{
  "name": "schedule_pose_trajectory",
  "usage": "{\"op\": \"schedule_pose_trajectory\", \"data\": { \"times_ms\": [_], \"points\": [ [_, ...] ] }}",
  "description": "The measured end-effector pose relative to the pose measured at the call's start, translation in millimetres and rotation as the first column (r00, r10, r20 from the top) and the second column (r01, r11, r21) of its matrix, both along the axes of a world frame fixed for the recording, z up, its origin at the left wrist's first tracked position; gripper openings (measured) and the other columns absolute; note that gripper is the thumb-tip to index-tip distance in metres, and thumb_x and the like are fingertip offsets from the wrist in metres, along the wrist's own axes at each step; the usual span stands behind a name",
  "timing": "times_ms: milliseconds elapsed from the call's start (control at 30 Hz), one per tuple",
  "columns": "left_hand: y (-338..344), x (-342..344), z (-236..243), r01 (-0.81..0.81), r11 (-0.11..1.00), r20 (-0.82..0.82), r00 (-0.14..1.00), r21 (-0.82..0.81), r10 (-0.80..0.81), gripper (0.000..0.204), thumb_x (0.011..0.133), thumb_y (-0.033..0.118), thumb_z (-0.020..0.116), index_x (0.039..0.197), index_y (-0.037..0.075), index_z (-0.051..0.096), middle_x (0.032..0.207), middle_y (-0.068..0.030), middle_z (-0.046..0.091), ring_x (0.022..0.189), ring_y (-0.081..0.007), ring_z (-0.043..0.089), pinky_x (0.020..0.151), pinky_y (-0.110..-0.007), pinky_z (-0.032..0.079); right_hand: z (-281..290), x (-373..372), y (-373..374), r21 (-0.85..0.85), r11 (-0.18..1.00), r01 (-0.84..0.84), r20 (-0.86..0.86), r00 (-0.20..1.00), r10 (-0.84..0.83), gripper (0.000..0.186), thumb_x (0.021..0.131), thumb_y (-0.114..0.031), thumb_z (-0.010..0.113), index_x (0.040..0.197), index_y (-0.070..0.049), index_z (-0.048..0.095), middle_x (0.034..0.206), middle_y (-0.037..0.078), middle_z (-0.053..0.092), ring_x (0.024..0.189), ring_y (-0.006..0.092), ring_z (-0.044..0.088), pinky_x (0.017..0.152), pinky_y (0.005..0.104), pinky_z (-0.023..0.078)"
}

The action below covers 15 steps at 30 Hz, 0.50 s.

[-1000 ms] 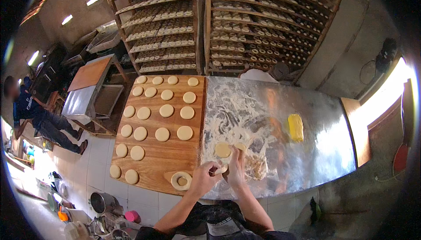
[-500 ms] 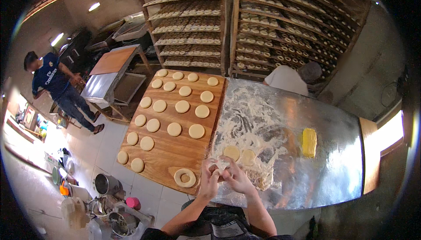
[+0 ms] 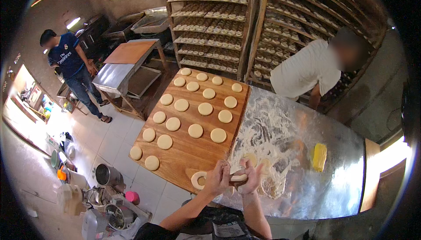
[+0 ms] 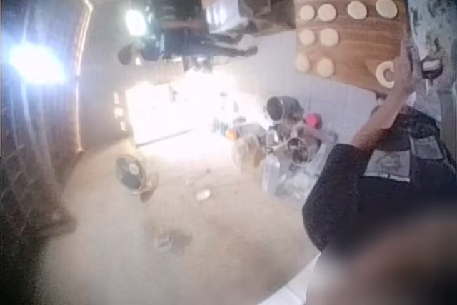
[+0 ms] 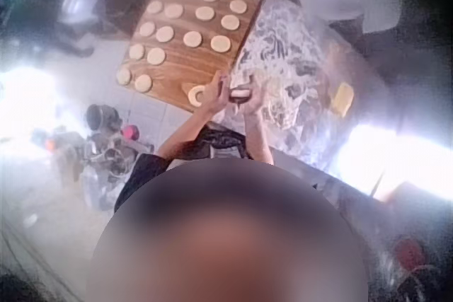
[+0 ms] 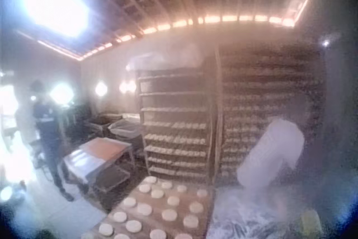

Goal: The person shapes small pieces of dough into rings by hand and places them on a wooden board. Another person works alongside, also shaping dough and arranging it on the board.

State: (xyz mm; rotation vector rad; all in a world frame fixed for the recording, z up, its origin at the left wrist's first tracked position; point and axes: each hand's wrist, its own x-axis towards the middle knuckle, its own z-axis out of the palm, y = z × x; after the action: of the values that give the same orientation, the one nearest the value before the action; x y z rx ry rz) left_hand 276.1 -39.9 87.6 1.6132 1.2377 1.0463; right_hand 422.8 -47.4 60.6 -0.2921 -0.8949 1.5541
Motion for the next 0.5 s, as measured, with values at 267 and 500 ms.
{"op": "schedule_pose_trajectory", "data": {
  "times_ms": [267,500],
  "points": [
    [28.8,-27.0,-1.3,0.128,0.979,-0.173,0.980,0.159,-0.100,0.022,0.105,0.029,0.047,0.110,0.008,0.054,0.074,-0.0213,0.066,0.068,-0.0440,0.067,0.057,-0.050,0.053,-8.4,-29.0,23.6,0.007,0.996,0.086,0.040,0.995,-0.087,0.062,0.100,-0.052,0.044,0.143,-0.007,0.036,0.106,0.015,0.060,0.077,0.0220,0.060,0.068,0.0329,0.050],
    [60.6,-56.6,4.2,0.166,0.986,-0.109,0.980,-0.005,-0.166,0.026,0.106,0.033,0.044,0.112,0.009,0.050,0.074,-0.0229,0.066,0.073,-0.0488,0.066,0.062,-0.055,0.051,-2.5,-38.6,34.5,-0.207,0.966,-0.158,-0.228,0.967,0.109,0.046,0.107,-0.035,0.039,0.145,-0.009,0.040,0.135,0.009,0.048,0.103,0.0187,0.056,0.088,0.0334,0.047]
  ]
}}
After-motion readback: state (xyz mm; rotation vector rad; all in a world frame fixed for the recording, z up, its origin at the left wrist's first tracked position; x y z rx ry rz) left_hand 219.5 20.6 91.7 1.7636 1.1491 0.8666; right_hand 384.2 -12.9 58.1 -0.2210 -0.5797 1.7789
